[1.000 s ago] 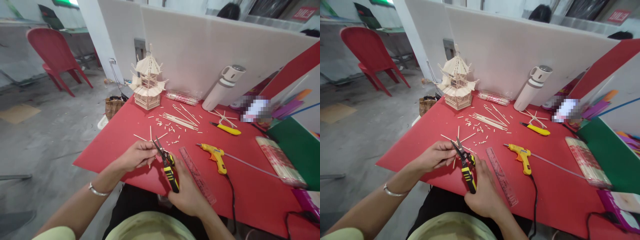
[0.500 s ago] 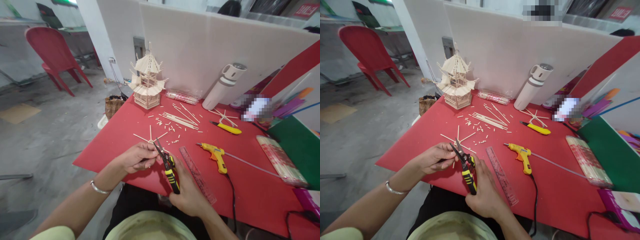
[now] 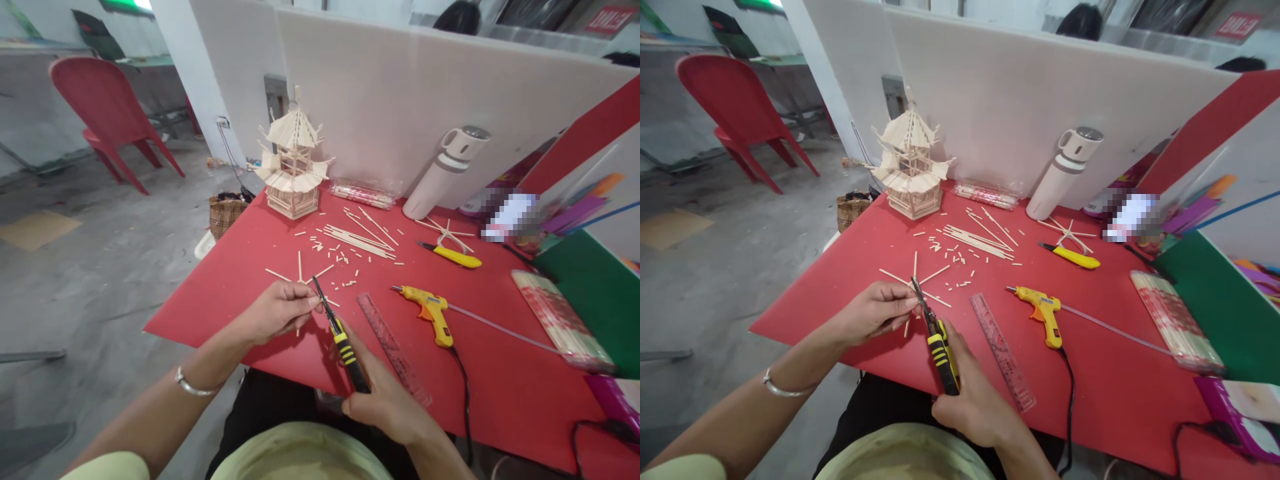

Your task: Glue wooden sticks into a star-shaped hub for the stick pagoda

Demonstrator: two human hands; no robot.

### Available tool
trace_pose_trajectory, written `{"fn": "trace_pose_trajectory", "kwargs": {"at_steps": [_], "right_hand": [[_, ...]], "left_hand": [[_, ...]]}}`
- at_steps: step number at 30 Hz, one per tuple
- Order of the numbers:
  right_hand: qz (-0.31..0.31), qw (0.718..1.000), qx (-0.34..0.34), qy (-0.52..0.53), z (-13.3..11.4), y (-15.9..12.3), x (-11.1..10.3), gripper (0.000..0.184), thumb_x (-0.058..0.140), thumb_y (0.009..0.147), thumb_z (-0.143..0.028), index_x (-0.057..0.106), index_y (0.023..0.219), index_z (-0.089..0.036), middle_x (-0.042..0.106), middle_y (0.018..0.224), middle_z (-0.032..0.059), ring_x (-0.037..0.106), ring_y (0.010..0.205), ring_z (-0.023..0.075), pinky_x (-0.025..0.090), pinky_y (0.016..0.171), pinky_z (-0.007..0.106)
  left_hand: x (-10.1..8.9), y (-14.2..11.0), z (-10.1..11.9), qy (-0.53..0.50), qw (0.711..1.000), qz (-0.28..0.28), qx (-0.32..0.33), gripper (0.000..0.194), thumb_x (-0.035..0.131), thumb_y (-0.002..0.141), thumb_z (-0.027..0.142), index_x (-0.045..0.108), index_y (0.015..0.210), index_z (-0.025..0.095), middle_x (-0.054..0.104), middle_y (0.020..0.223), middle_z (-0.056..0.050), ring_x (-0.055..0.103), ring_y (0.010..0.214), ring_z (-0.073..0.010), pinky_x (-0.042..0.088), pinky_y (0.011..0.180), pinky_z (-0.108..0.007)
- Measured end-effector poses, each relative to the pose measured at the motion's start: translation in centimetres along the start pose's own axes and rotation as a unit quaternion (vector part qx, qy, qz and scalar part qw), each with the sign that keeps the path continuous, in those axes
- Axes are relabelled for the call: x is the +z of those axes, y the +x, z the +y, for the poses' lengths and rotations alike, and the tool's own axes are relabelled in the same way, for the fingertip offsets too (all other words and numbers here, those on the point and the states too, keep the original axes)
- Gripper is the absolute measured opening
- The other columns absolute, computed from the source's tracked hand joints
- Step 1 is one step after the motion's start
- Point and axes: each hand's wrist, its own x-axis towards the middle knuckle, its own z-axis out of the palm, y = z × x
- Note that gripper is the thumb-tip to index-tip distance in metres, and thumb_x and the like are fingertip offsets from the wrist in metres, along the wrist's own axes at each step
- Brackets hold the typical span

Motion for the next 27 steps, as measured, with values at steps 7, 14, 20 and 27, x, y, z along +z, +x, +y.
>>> {"fn": "trace_pose_trajectory", "kwargs": {"at_steps": [7,14,20,27], "right_hand": [[-0.009,0.997,0.041,0.063,-0.53,-0.22,0.11,0.092,0.061,0.055,-0.019,0.046,0.145,-0.021,0.057,0.133,0.0077,0.050,0.124,0.0291,0.034,0.112,0.045],[-0.026,0.991,0.045,0.125,-0.04,0.09,0.33,0.073,0.060,0.055,-0.015,0.055,0.128,-0.025,0.057,0.099,-0.0006,0.052,0.091,0.0171,0.045,0.080,0.028],[-0.036,0.982,0.065,0.174,-0.23,0.02,0.84,0.050,0.060,0.051,-0.018,0.059,0.102,-0.021,0.053,0.089,-0.0015,0.049,0.081,0.0147,0.041,0.069,0.026],[-0.048,0.981,0.066,0.175,-0.17,-0.07,0.63,0.056,0.059,0.051,-0.016,0.057,0.106,-0.023,0.053,0.092,-0.0014,0.048,0.080,0.0140,0.038,0.066,0.025]], "left_hand": [[-0.10,0.10,0.56,0.000,0.999,0.036,0.006,0.040,0.070,0.080,0.052,0.065,0.077,0.012,0.051,0.044,0.006,0.028,0.028,-0.0017,0.019,0.033,-0.018],[-0.21,0.34,0.78,0.006,0.999,0.040,-0.010,0.036,0.072,0.079,0.048,0.065,0.077,0.012,0.052,0.043,0.007,0.029,0.027,-0.0017,0.015,0.032,-0.018],[-0.40,0.39,0.63,0.018,0.999,0.029,-0.007,0.036,0.072,0.080,0.048,0.065,0.078,0.013,0.052,0.045,0.006,0.030,0.027,-0.0021,0.015,0.032,-0.019],[-0.54,0.38,0.50,0.022,0.999,0.026,-0.012,0.036,0.071,0.081,0.047,0.067,0.081,0.012,0.051,0.044,0.007,0.030,0.027,-0.0023,0.015,0.032,-0.019]]}}
